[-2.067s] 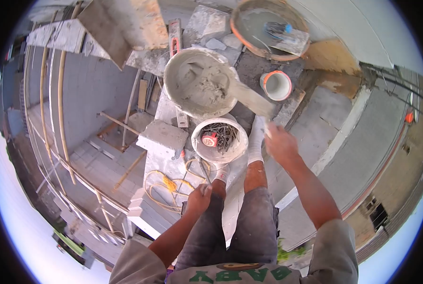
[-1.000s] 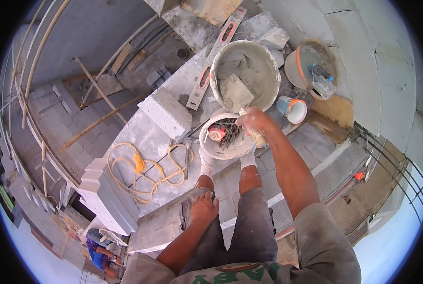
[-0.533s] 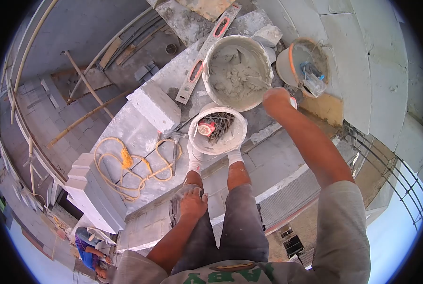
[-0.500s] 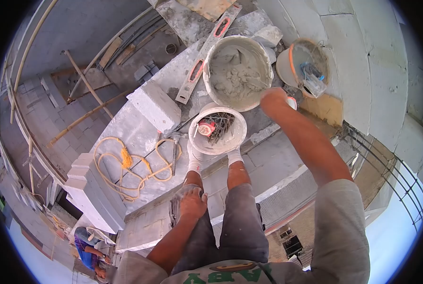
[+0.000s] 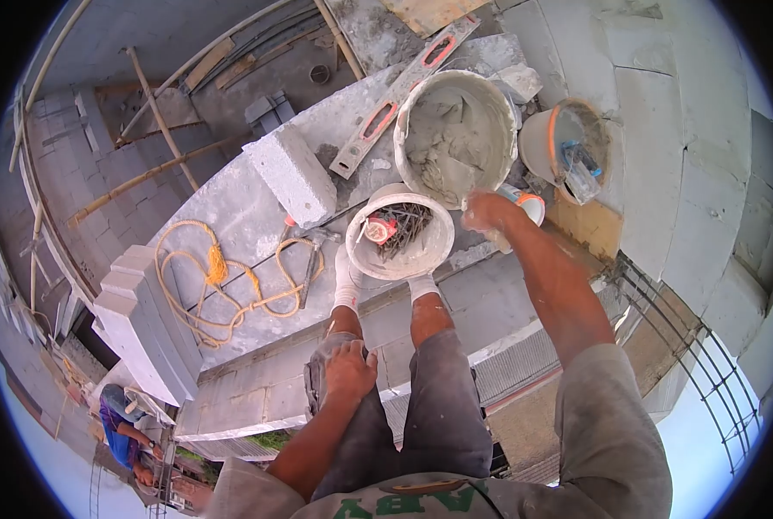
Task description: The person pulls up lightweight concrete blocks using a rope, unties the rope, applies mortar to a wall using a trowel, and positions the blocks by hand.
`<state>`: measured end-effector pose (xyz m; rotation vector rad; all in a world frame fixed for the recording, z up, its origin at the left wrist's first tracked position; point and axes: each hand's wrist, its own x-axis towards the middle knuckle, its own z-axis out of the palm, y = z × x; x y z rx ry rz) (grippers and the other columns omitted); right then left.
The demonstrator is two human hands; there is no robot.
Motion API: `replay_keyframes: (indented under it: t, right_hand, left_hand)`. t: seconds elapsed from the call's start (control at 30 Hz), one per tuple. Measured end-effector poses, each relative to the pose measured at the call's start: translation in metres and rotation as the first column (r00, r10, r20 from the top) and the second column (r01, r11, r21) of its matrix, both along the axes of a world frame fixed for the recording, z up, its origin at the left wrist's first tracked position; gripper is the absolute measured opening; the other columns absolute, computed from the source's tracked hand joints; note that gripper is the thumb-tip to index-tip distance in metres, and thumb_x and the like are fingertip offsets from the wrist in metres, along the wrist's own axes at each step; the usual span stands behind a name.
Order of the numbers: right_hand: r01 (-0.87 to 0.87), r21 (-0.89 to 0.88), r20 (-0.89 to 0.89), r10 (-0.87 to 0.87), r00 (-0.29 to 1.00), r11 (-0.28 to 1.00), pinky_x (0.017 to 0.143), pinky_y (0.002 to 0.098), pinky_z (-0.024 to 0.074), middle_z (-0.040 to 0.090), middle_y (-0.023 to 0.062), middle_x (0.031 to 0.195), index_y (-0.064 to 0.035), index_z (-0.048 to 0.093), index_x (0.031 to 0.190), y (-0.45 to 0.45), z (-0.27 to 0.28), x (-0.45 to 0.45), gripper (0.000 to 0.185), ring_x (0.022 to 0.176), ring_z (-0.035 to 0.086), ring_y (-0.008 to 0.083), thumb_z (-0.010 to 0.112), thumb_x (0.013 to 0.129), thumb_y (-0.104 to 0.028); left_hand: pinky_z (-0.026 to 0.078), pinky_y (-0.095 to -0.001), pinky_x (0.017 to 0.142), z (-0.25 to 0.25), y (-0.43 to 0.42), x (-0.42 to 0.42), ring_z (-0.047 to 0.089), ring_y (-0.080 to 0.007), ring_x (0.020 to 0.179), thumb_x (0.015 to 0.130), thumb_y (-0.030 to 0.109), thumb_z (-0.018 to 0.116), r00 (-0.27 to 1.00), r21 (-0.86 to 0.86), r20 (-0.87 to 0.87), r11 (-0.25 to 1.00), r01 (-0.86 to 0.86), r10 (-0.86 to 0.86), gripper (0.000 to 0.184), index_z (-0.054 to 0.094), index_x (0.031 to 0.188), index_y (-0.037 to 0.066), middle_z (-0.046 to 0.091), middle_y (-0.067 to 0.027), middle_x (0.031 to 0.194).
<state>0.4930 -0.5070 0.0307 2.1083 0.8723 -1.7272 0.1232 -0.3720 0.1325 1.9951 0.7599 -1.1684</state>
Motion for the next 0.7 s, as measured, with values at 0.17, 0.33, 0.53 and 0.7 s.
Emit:
replay_keyframes:
  t: [0.17, 0.33, 0.53, 0.7]
  right_hand:
    - [0.419, 0.332, 0.108, -0.475, 0.874, 0.845, 0.077, 0.0416, 0.0501, 0.066, 0.0232, 0.084, 0.0067, 0.067, 0.081, 0.001, 0.002, -0.039, 0.038, 0.082, 0.063, 0.0376, 0.059, 0.069, -0.028]
    - [0.939, 0.186, -0.246, -0.911, 0.330, 0.290, 0.059, 0.0374, 0.0502, 0.062, 0.0158, 0.071, 0.0069, 0.060, 0.087, 0.008, -0.018, -0.049, 0.032, 0.058, 0.060, 0.0280, 0.064, 0.070, -0.020]
    - [0.909, 0.167, -0.610, -0.764, -0.209, -0.383, 0.043, 0.0297, 0.0444, 0.054, 0.0053, 0.061, 0.0004, 0.054, 0.086, 0.025, -0.006, -0.071, 0.024, 0.045, 0.052, 0.0145, 0.066, 0.074, -0.017]
    - [0.785, 0.059, -0.684, -0.597, -0.419, -0.617, 0.044, 0.0275, 0.0442, 0.056, 0.0032, 0.064, -0.0004, 0.054, 0.097, -0.001, 0.022, -0.106, 0.030, 0.048, 0.053, 0.0110, 0.069, 0.076, -0.015]
  left_hand:
    - [0.042, -0.0451, 0.092, 0.004, -0.003, 0.004, 0.054, -0.0338, 0.108, 0.087, 0.036, 0.056, 1.000, 0.002, 0.007, 1.000, 0.026, -0.026, 0.039, 0.059, 0.110, 0.004, 0.060, -0.0158, 0.110]
    - [0.042, -0.0453, 0.092, 0.000, 0.000, 0.009, 0.053, -0.0348, 0.108, 0.087, 0.036, 0.055, 0.996, 0.010, 0.004, 0.996, 0.084, -0.084, 0.040, 0.058, 0.109, 0.002, 0.060, -0.0172, 0.110]
    - [0.045, -0.0480, 0.088, -0.006, 0.016, 0.007, 0.055, -0.0379, 0.103, 0.088, 0.035, 0.054, 0.981, 0.049, 0.059, 0.982, 0.181, -0.184, 0.039, 0.055, 0.106, 0.001, 0.058, -0.0209, 0.108]
    - [0.045, -0.0496, 0.086, 0.007, 0.028, 0.028, 0.056, -0.0412, 0.102, 0.089, 0.037, 0.052, 0.954, 0.093, 0.023, 0.950, 0.296, -0.300, 0.041, 0.054, 0.107, 0.000, 0.057, -0.0233, 0.111]
